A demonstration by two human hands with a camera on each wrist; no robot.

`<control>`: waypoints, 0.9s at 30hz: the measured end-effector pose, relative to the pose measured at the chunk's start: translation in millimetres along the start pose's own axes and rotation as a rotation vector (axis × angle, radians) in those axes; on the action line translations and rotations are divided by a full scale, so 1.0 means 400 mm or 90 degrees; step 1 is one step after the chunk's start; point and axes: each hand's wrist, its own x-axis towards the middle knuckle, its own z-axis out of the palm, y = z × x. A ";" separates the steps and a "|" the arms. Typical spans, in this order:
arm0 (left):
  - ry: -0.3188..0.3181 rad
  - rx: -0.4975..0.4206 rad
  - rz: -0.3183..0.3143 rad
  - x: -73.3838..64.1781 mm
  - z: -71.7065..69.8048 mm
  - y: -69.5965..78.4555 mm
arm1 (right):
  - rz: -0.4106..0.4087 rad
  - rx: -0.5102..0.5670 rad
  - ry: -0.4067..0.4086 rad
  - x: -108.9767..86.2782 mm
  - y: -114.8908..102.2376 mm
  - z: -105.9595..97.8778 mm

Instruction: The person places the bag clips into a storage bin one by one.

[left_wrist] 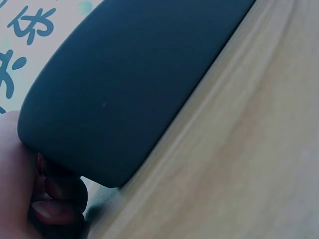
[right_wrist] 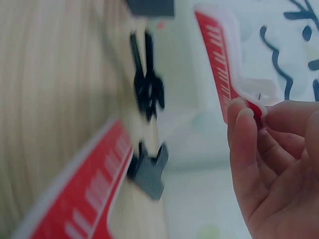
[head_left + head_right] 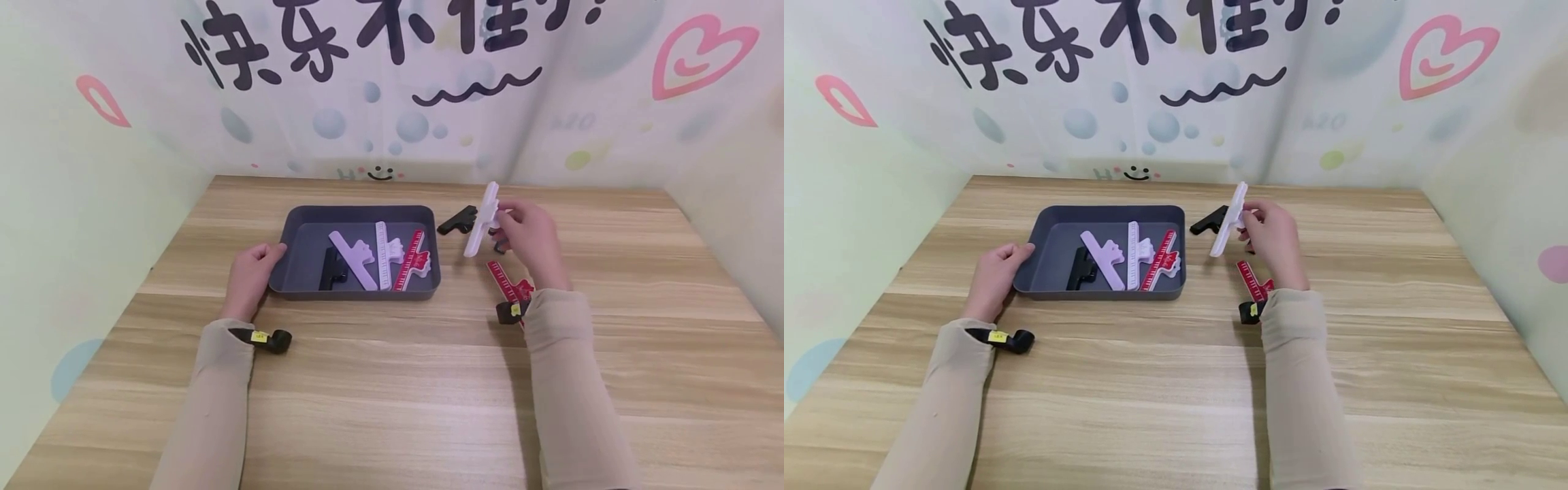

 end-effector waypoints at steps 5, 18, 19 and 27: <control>0.003 0.000 0.000 -0.003 -0.002 0.002 | -0.020 0.031 -0.014 -0.003 -0.027 0.033; -0.003 -0.003 0.000 -0.002 -0.002 0.001 | -0.041 0.143 -0.058 -0.009 -0.063 0.103; -0.002 -0.003 0.001 -0.002 -0.002 0.001 | -0.038 0.150 -0.065 -0.010 -0.066 0.109; 0.004 0.010 0.003 -0.004 -0.002 0.005 | -0.013 0.157 -0.118 -0.027 -0.096 0.158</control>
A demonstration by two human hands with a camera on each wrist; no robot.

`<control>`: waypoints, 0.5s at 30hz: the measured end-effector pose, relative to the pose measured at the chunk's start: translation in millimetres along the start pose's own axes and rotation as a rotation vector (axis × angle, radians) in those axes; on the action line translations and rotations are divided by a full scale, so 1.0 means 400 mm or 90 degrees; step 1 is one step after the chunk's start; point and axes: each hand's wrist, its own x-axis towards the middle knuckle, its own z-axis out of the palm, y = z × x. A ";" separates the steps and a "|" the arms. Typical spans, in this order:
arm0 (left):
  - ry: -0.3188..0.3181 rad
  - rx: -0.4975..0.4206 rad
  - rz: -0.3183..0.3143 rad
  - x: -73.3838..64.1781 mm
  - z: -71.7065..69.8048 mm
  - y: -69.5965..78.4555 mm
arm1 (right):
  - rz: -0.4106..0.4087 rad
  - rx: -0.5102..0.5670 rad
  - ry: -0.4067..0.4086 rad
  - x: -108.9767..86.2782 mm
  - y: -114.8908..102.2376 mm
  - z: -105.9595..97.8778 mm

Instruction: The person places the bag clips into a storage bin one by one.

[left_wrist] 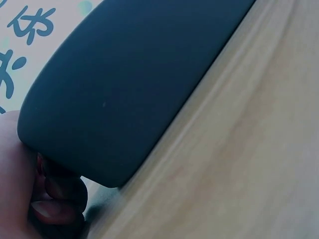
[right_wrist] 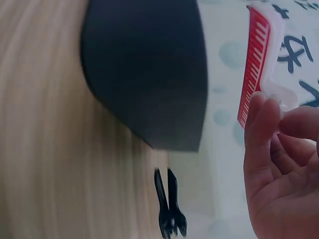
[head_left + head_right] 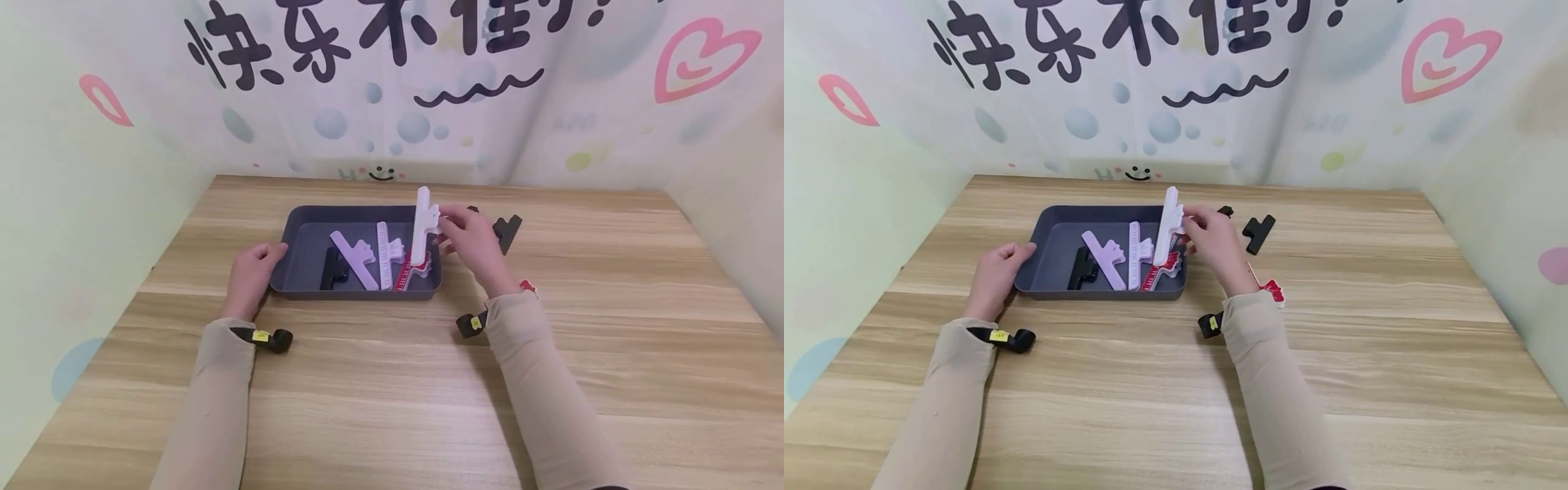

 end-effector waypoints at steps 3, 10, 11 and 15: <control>0.002 0.013 -0.001 0.001 -0.001 0.003 | -0.001 -0.005 -0.014 -0.004 -0.006 0.020; -0.004 0.011 -0.002 0.001 -0.002 0.008 | 0.016 -0.033 -0.033 -0.014 -0.019 0.060; -0.004 0.010 -0.003 0.000 -0.002 0.008 | 0.018 -0.037 -0.035 -0.015 -0.020 0.065; -0.003 0.005 -0.004 -0.001 -0.003 0.006 | 0.018 -0.049 -0.042 -0.017 -0.018 0.085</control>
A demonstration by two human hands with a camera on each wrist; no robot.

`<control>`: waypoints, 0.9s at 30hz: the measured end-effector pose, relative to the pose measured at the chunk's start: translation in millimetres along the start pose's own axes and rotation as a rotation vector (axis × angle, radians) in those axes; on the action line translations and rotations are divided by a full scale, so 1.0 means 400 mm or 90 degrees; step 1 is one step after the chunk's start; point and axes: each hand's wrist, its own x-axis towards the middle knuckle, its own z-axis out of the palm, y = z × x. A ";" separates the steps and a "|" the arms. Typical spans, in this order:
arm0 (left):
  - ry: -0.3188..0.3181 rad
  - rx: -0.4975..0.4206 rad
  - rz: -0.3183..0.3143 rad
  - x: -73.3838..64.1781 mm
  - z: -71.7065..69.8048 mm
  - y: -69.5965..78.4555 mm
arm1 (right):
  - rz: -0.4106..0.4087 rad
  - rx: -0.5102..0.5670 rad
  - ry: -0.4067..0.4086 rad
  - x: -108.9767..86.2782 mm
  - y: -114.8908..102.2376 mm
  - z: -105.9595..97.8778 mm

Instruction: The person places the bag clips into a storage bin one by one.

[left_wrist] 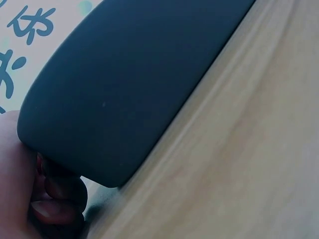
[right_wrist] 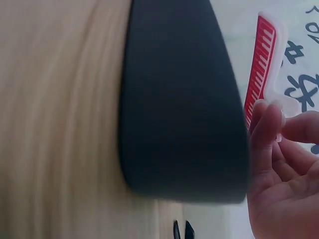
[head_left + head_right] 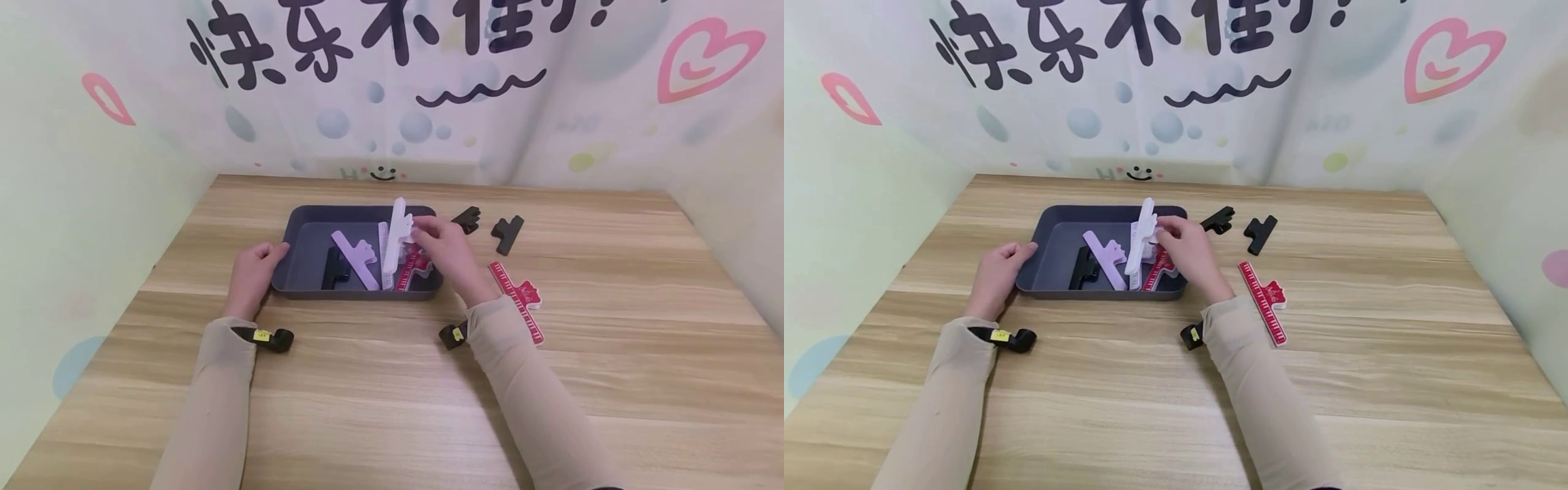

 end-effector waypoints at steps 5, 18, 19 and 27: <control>0.003 -0.001 0.001 0.000 0.002 -0.003 | -0.011 0.012 0.000 0.004 0.012 0.026; 0.002 0.001 0.003 0.001 0.006 0.002 | -0.027 0.082 -0.003 0.009 0.021 0.054; 0.002 0.001 0.003 0.002 0.007 0.002 | -0.029 0.087 -0.007 0.009 0.019 0.056; 0.001 0.001 0.001 0.002 0.004 -0.002 | -0.070 0.072 -0.013 0.014 0.024 0.073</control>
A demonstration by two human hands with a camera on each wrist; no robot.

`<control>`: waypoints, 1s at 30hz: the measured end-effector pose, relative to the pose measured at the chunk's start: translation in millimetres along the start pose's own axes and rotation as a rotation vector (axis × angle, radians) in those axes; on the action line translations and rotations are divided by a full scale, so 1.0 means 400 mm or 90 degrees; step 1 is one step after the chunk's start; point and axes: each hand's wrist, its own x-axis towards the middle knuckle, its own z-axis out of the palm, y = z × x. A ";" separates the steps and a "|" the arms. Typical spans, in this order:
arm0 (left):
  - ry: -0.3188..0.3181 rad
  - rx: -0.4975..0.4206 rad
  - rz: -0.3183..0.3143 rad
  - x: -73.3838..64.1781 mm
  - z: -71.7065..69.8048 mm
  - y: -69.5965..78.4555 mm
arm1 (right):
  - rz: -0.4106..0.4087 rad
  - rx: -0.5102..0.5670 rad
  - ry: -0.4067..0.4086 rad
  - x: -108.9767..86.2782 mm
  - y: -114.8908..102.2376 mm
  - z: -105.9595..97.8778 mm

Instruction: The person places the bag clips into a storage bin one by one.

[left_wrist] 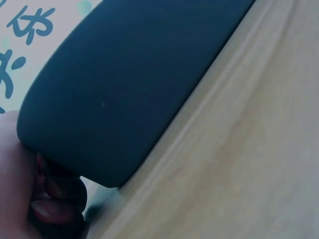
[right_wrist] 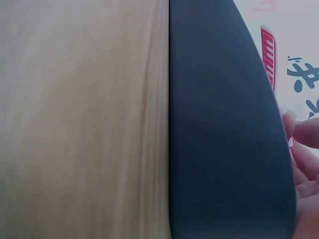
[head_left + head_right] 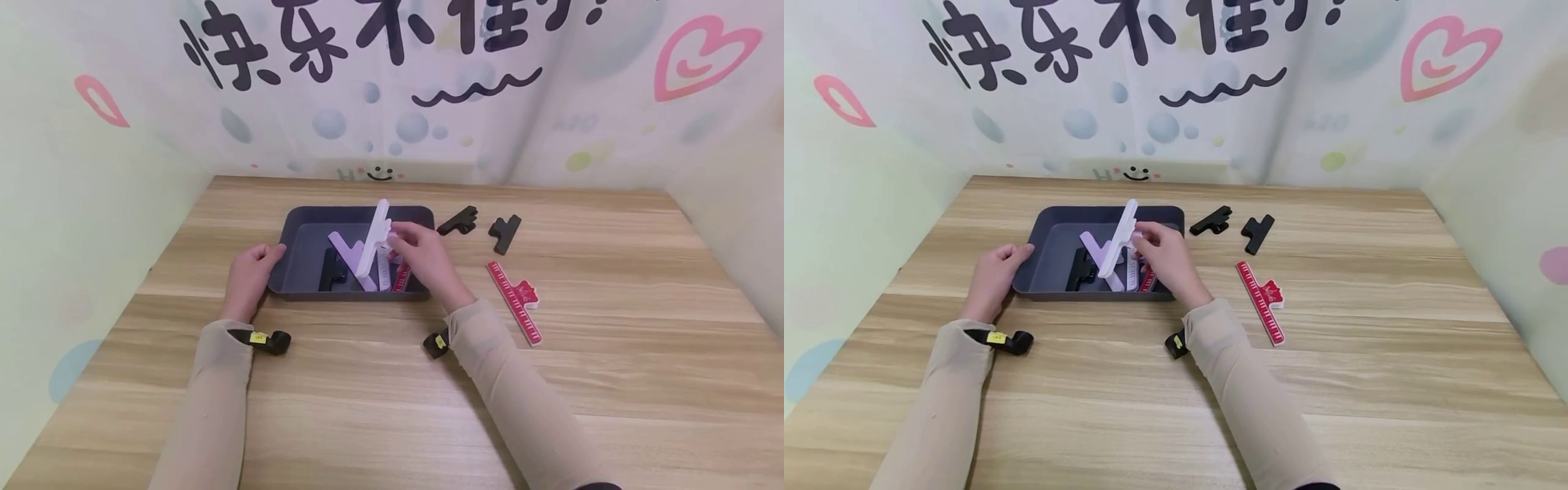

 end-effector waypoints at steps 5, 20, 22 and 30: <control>0.006 0.003 -0.004 -0.001 -0.007 -0.005 | -0.011 -0.018 -0.004 0.005 0.002 0.014; 0.013 0.005 0.012 -0.001 -0.005 -0.011 | 0.004 0.000 -0.005 0.011 -0.004 0.052; 0.015 0.006 0.015 0.000 -0.006 -0.010 | 0.001 0.001 -0.004 0.012 -0.006 0.057; 0.011 -0.005 0.012 0.001 -0.005 -0.004 | 0.005 0.005 -0.015 0.016 -0.023 0.078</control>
